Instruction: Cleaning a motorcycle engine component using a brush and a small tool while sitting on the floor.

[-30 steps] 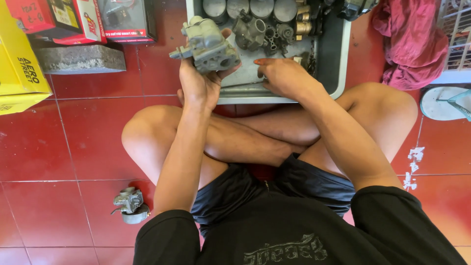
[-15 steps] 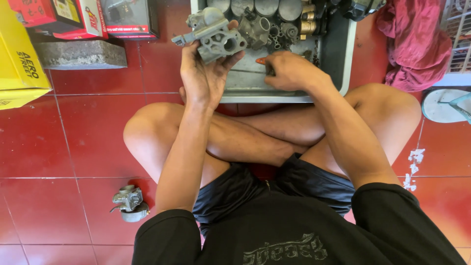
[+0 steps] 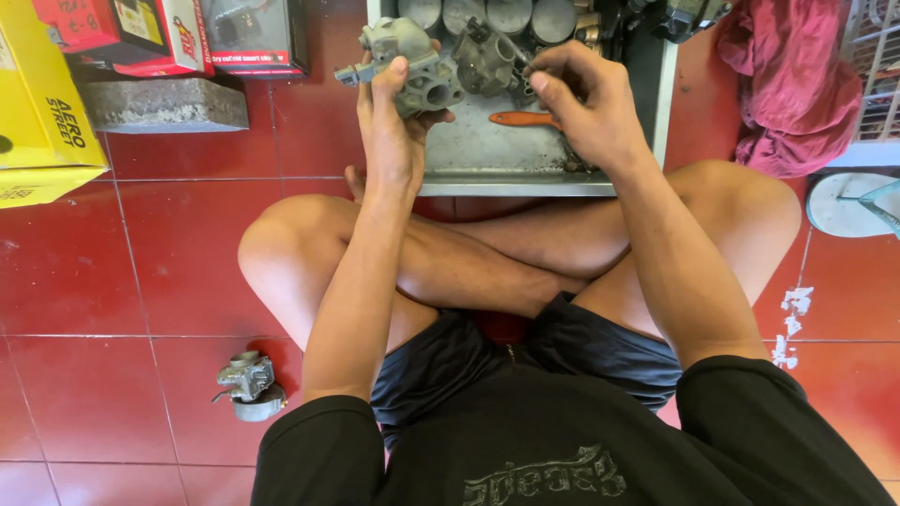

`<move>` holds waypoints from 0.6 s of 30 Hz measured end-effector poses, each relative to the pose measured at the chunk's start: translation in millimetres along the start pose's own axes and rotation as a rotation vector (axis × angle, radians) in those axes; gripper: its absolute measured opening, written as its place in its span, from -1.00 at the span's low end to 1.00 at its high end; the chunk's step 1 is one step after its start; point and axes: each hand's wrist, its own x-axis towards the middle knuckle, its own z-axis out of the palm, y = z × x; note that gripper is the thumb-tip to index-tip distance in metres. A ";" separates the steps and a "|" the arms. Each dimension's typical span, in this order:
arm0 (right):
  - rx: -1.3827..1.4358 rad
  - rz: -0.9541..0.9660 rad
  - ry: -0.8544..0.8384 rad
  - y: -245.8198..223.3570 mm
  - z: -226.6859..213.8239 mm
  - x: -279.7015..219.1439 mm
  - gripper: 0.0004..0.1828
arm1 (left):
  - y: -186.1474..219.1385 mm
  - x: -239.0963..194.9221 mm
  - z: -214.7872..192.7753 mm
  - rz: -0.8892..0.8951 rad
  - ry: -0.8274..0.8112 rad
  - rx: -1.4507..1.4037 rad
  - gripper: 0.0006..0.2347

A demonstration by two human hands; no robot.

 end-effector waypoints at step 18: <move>-0.279 -0.223 0.068 -8.4 -4.3 -9.6 -0.89 | -21.5 -8.0 -2.0 0.563 -0.060 1.035 -0.23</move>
